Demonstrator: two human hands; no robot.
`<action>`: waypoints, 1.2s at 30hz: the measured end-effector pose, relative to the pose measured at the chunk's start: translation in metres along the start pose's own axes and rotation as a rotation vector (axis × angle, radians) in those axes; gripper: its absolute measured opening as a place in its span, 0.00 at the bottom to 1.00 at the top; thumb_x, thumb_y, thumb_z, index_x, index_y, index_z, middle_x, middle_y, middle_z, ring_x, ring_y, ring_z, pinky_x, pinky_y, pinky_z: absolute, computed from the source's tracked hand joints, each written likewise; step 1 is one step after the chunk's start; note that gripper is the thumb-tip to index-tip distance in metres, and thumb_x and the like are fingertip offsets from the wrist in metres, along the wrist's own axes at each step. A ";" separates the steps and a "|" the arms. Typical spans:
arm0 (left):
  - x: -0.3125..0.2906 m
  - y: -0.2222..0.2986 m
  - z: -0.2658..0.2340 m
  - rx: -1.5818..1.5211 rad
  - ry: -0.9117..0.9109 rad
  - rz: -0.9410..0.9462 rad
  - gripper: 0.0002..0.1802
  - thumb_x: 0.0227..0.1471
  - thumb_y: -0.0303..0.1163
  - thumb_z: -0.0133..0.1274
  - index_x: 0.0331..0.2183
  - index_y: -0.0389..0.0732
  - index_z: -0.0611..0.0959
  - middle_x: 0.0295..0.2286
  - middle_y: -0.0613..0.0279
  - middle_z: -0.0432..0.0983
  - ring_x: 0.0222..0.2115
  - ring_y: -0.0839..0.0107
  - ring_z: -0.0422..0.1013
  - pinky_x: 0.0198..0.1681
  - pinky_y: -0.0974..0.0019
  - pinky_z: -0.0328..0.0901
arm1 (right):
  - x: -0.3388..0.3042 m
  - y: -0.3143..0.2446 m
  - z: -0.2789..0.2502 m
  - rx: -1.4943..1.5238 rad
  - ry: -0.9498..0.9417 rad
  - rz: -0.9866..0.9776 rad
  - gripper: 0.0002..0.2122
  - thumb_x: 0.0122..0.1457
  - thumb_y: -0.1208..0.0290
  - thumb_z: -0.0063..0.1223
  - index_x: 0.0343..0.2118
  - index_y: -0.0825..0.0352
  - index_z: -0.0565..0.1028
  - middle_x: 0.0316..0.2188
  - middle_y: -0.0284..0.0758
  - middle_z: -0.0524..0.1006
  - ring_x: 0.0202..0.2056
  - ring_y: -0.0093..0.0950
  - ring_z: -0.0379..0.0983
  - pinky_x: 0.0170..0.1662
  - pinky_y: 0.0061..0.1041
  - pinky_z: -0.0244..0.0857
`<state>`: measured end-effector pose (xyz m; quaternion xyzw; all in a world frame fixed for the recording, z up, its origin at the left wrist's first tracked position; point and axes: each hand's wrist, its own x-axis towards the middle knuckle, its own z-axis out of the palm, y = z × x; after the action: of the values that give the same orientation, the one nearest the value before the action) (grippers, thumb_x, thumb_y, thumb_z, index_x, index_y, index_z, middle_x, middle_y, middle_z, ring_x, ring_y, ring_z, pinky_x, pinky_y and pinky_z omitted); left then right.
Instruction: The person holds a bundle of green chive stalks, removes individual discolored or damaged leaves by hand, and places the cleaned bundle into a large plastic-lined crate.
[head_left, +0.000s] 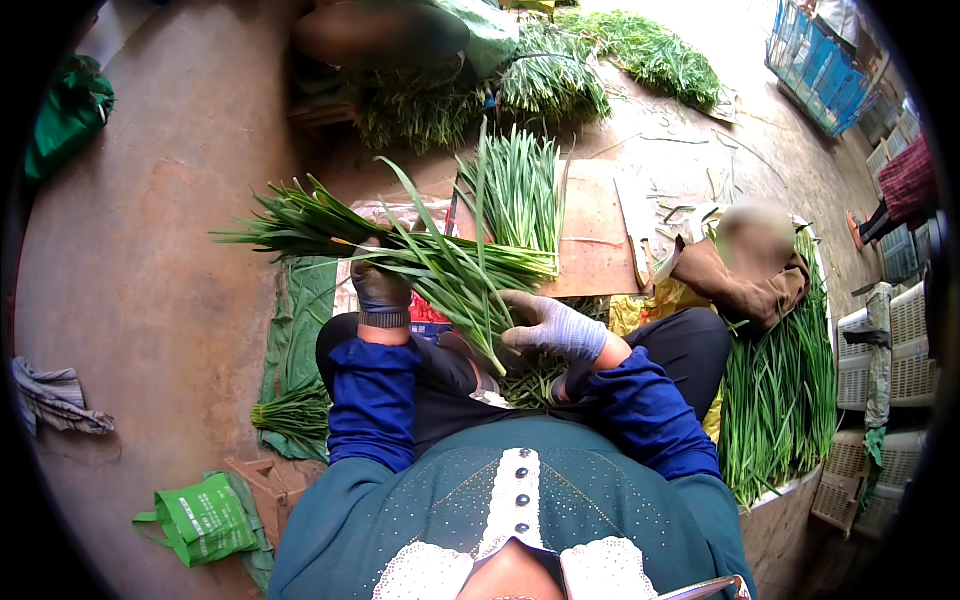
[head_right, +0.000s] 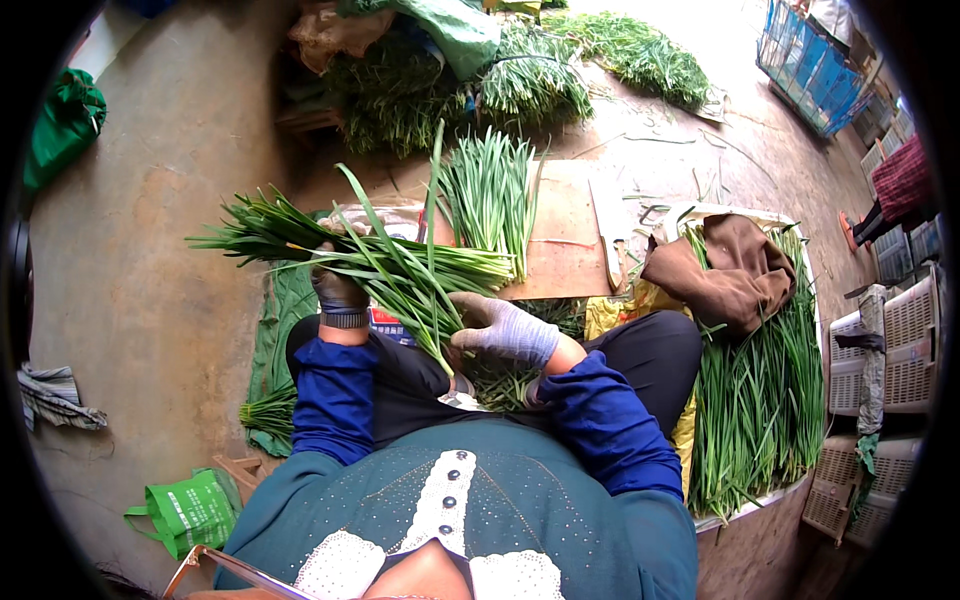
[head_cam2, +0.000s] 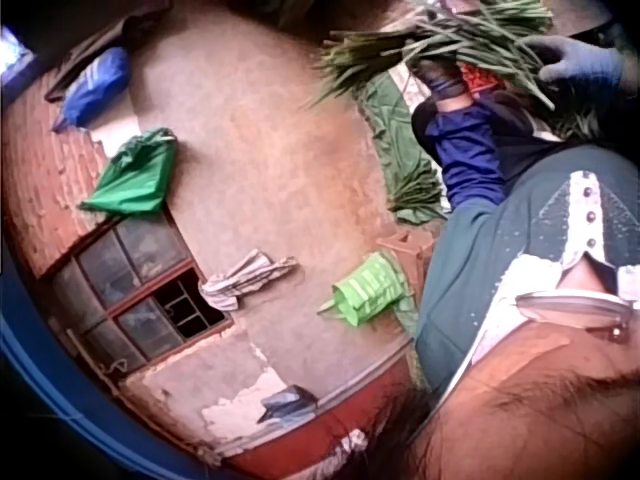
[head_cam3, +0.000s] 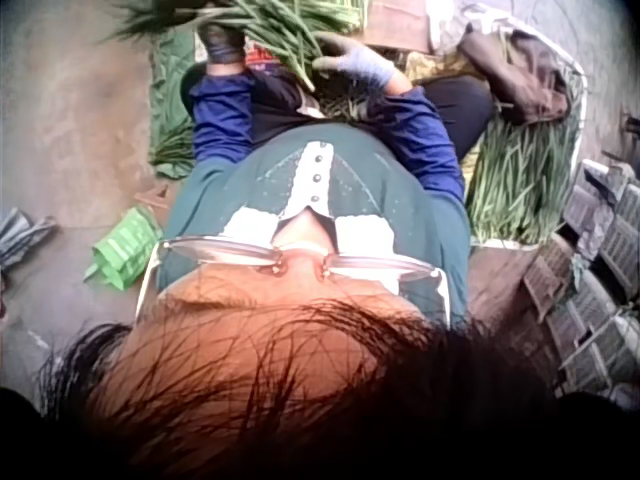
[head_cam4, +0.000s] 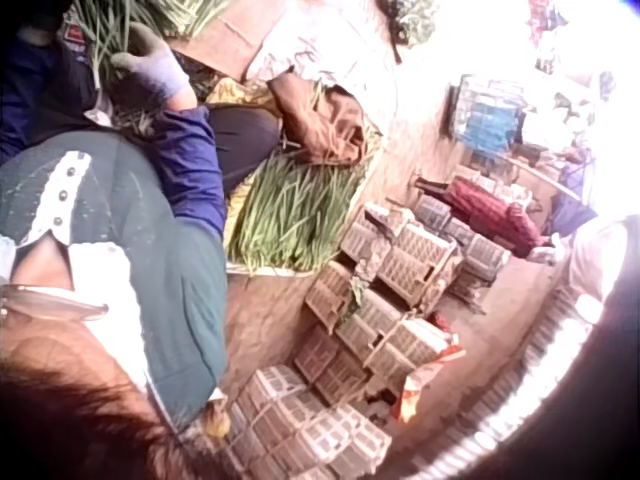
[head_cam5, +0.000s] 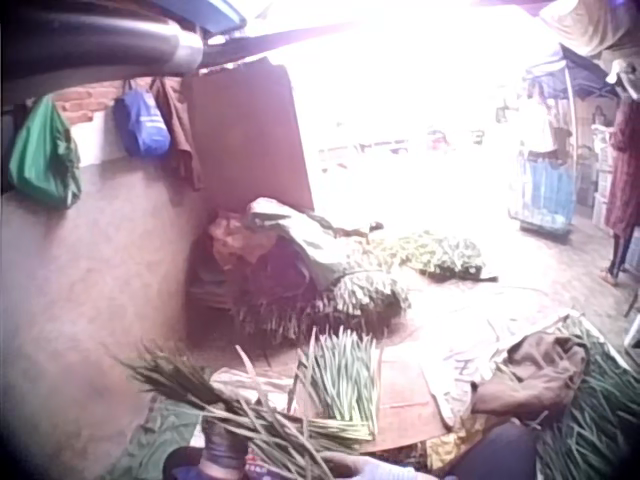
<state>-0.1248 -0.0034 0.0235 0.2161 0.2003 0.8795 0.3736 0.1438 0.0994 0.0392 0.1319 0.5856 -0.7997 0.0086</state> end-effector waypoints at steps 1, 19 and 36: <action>-0.002 -0.003 -0.002 0.055 0.046 0.003 0.14 0.51 0.35 0.52 0.39 0.39 0.80 0.35 0.56 0.79 0.40 0.57 0.75 0.57 0.45 0.62 | 0.005 0.009 0.001 -0.036 -0.005 -0.071 0.36 0.54 0.72 0.60 0.64 0.67 0.55 0.51 0.36 0.72 0.47 0.23 0.68 0.49 0.23 0.65; 0.014 -0.008 0.008 -0.015 -0.228 0.039 0.14 0.49 0.31 0.58 0.40 0.46 0.77 0.35 0.65 0.77 0.41 0.67 0.71 0.64 0.40 0.48 | 0.014 0.016 0.003 0.627 0.119 -0.129 0.17 0.54 0.76 0.58 0.47 0.69 0.70 0.38 0.31 0.75 0.37 0.22 0.72 0.43 0.22 0.69; 0.015 0.015 -0.007 -0.017 -0.242 0.065 0.13 0.52 0.32 0.56 0.41 0.46 0.77 0.36 0.67 0.78 0.43 0.63 0.70 0.64 0.42 0.48 | 0.012 0.024 0.004 0.009 0.644 -0.210 0.09 0.56 0.76 0.56 0.39 0.72 0.74 0.30 0.34 0.79 0.31 0.19 0.73 0.36 0.20 0.68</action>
<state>-0.1461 -0.0034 0.0289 0.3241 0.1391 0.8603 0.3682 0.1357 0.0898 0.0148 0.3166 0.5650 -0.7162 -0.2600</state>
